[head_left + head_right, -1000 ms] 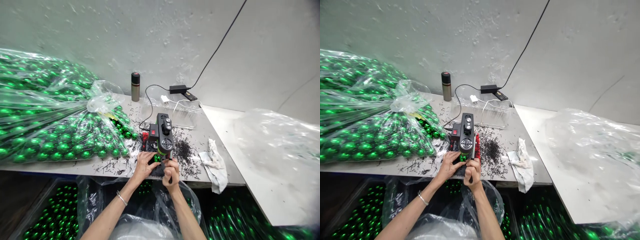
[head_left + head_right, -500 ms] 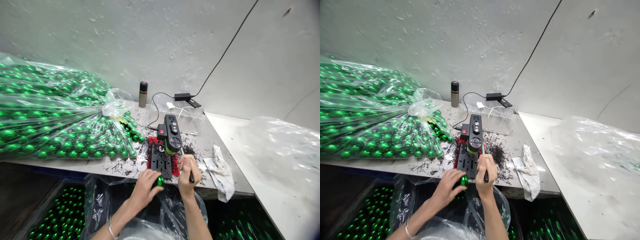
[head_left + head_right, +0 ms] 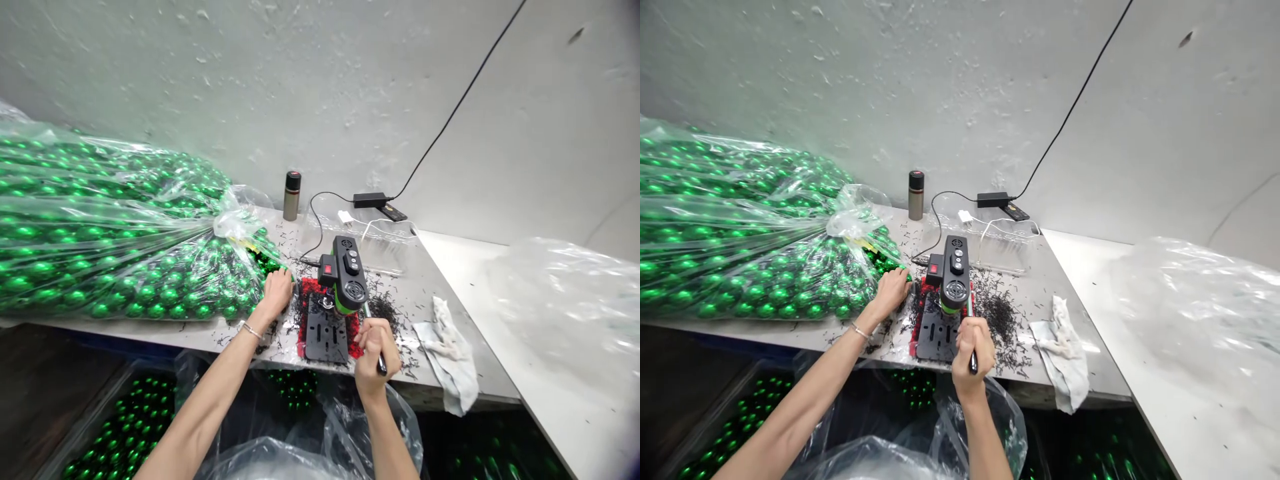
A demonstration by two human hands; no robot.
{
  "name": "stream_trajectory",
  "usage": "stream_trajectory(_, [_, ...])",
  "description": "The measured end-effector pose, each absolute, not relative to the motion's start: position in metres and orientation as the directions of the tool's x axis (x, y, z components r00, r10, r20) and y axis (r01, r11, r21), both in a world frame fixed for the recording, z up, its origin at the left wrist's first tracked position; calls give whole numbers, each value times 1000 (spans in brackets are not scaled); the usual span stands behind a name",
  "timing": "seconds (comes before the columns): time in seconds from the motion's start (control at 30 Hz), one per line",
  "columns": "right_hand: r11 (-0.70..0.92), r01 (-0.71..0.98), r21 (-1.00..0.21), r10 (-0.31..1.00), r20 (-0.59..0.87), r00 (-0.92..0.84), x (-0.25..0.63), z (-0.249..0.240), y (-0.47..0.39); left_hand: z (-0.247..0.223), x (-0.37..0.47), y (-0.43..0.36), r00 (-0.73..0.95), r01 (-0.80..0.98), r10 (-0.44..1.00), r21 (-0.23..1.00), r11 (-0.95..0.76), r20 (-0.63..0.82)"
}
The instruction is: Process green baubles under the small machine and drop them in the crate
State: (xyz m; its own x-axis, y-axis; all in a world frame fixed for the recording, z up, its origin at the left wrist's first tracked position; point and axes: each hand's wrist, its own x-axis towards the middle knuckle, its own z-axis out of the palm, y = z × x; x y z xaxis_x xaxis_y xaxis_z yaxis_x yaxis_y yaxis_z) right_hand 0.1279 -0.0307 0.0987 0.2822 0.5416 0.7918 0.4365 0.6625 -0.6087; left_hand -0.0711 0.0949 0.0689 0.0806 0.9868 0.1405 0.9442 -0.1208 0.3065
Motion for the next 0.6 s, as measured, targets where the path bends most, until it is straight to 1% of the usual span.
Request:
stream_trajectory(0.17, [674, 436, -597, 537, 800, 266, 128, 99, -31, 67, -70, 96, 52, 924, 993, 372, -88, 107])
stream_trajectory(0.2, [677, 436, -593, 537, 803, 258, 128, 99, -32, 68, -72, 93, 43, 902, 993, 422, -88, 114])
stream_trajectory(0.23, [679, 435, -591, 538, 804, 252, 128, 99, -32, 68, -75, 87, 28, 850, 993, 519, -84, 115])
stream_trajectory(0.27, [679, 432, -593, 542, 802, 250, 128, 99, -32, 68, -78, 81, 11, 750, 994, 657, -77, 104])
stream_trajectory(0.3, [675, 429, -600, 549, 797, 251, 128, 99, -32, 67, -80, 73, -3, 589, 997, 806, -61, 78])
stream_trajectory(0.33, [669, 427, -608, 556, 791, 255, 128, 99, -33, 65, -81, 64, -9, 379, 999, 925, -29, 35])
stream_trajectory(0.37, [664, 425, -615, 561, 786, 261, 127, 99, -33, 62, -81, 55, -3, 164, 1000, 986, 19, -19])
stream_trajectory(0.4, [660, 424, -620, 564, 782, 266, 127, 100, -33, 58, -80, 45, 14, -10, 997, 997, 72, -72])
stream_trajectory(0.43, [658, 424, -622, 564, 780, 270, 126, 100, -33, 54, -77, 37, 32, -136, 993, 983, 120, -117])
stream_trajectory(0.47, [658, 426, -622, 563, 781, 271, 126, 101, -33, 50, -72, 29, 48, -215, 987, 963, 163, -156])
stream_trajectory(0.53, [658, 437, -613, 559, 787, 263, 126, 103, -34, 40, -61, 19, 74, -269, 975, 938, 220, -208])
stream_trajectory(0.6, [656, 454, -603, 560, 792, 242, 127, 106, -34, 32, -48, 14, 92, -218, 971, 947, 238, -223])
